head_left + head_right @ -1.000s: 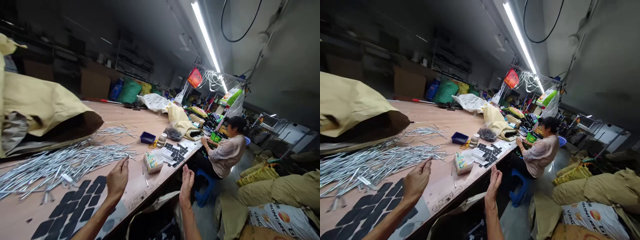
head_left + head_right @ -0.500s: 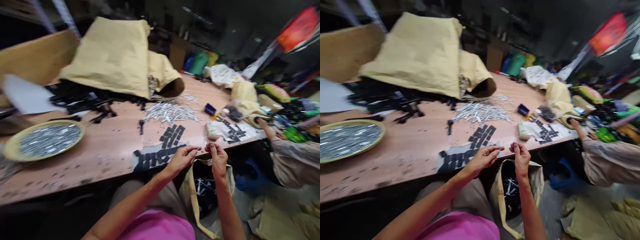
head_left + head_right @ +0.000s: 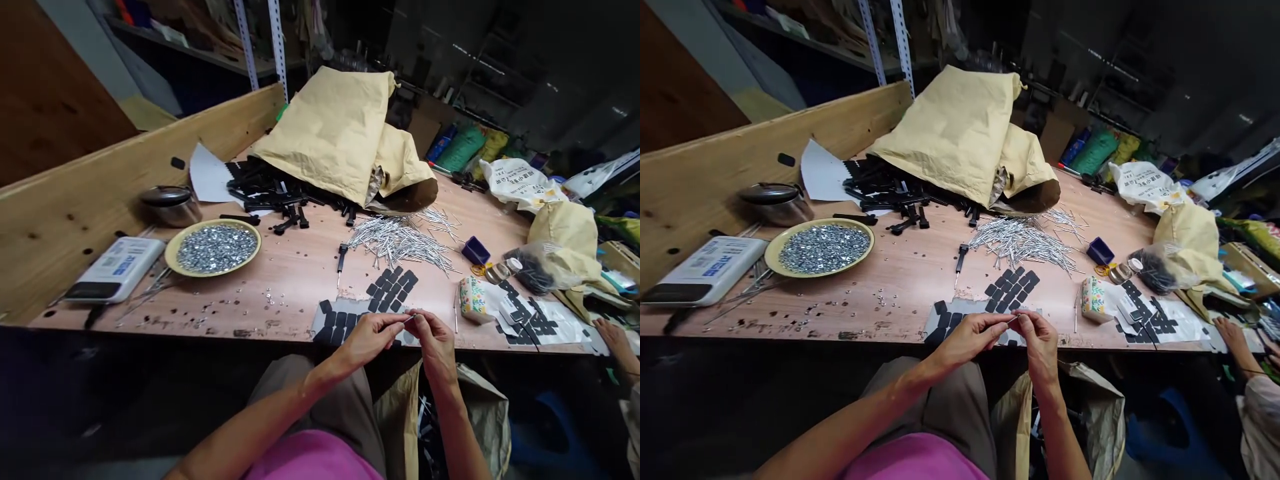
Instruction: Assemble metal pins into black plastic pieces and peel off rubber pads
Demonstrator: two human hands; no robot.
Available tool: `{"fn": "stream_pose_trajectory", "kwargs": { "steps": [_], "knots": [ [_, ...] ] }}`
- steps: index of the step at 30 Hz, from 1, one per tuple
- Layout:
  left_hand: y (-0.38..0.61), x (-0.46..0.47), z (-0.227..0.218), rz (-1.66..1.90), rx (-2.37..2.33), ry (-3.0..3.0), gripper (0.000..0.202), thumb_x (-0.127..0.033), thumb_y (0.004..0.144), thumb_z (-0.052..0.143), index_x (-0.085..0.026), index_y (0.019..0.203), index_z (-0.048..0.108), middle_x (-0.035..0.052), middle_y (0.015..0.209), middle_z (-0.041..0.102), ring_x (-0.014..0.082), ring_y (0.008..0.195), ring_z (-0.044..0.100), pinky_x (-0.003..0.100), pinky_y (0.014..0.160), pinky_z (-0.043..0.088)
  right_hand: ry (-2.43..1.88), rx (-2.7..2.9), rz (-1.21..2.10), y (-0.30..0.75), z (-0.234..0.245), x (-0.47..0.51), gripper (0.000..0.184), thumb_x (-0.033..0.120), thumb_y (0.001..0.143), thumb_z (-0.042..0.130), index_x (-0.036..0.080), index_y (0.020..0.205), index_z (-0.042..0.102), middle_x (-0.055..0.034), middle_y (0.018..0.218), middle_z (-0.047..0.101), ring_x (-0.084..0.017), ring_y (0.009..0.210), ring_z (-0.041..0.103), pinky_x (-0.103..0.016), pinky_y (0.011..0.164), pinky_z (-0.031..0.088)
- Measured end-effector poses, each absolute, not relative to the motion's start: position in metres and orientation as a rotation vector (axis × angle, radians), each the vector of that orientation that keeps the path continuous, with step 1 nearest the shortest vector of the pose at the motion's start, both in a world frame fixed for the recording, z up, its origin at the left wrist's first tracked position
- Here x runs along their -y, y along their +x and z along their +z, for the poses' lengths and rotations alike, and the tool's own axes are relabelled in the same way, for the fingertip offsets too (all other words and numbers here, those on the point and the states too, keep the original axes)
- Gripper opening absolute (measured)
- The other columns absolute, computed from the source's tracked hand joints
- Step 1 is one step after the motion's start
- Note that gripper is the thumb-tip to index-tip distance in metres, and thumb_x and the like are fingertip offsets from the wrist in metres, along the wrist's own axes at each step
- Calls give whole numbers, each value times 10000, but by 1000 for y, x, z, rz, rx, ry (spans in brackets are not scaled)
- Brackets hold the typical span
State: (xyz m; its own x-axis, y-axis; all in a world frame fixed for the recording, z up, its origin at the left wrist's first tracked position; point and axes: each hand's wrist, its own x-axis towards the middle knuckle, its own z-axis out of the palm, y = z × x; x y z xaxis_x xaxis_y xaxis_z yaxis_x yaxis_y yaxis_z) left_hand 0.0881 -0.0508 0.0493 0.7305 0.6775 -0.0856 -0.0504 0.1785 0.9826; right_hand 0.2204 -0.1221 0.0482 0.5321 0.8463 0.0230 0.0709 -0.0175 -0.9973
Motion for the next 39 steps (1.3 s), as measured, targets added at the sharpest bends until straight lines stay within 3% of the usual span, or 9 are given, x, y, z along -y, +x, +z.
{"fn": "stream_pose_trajectory", "kwargs": {
  "steps": [8, 16, 23, 28, 34, 39],
  "knots": [
    [89, 40, 38, 526, -520, 1142, 514, -459, 739, 563, -90, 1079, 673, -72, 446, 367, 59, 423, 299, 209, 447, 238, -1555, 949, 671, 223, 48, 111, 250, 448, 756, 656, 211, 818, 709, -31, 777, 725, -178, 683, 681, -325, 684, 580],
    [94, 33, 31, 530, -587, 1181, 472, -437, 757, 553, -92, 1049, 688, -66, 462, 364, 66, 445, 307, 212, 461, 266, -1610, 1169, 480, 229, 40, 107, 160, 350, 803, 617, 235, 845, 722, -32, 800, 718, -172, 704, 668, -292, 656, 560],
    [94, 32, 34, 423, -632, 1333, 375, -300, 801, 498, -113, 1068, 684, -58, 453, 390, 72, 441, 328, 198, 453, 289, -1551, 1121, 900, 255, 39, 105, 179, 408, 723, 702, 246, 793, 732, -20, 768, 704, -165, 696, 659, -284, 653, 548],
    [91, 35, 36, 435, -672, 1545, 297, -262, 814, 497, -177, 991, 721, -10, 506, 545, 100, 489, 430, 186, 428, 306, -1590, 1294, 898, 266, 44, 106, 239, 456, 696, 716, 220, 736, 727, -24, 684, 671, -144, 594, 620, -244, 534, 506],
    [84, 37, 29, 362, -543, 1516, 317, -326, 838, 495, -156, 986, 718, 8, 537, 594, 110, 481, 486, 194, 446, 345, -1589, 1692, 524, 258, 56, 117, 183, 392, 834, 588, 266, 828, 722, -36, 801, 703, -174, 734, 653, -282, 667, 537],
    [80, 47, 26, 676, -698, 1682, 256, -243, 811, 536, -234, 986, 723, 56, 804, 710, 176, 731, 617, 246, 655, 458, -1676, 1713, 463, 253, 52, 117, 241, 407, 871, 527, 252, 826, 706, -38, 778, 696, -177, 702, 649, -299, 652, 544]
  ]
}}
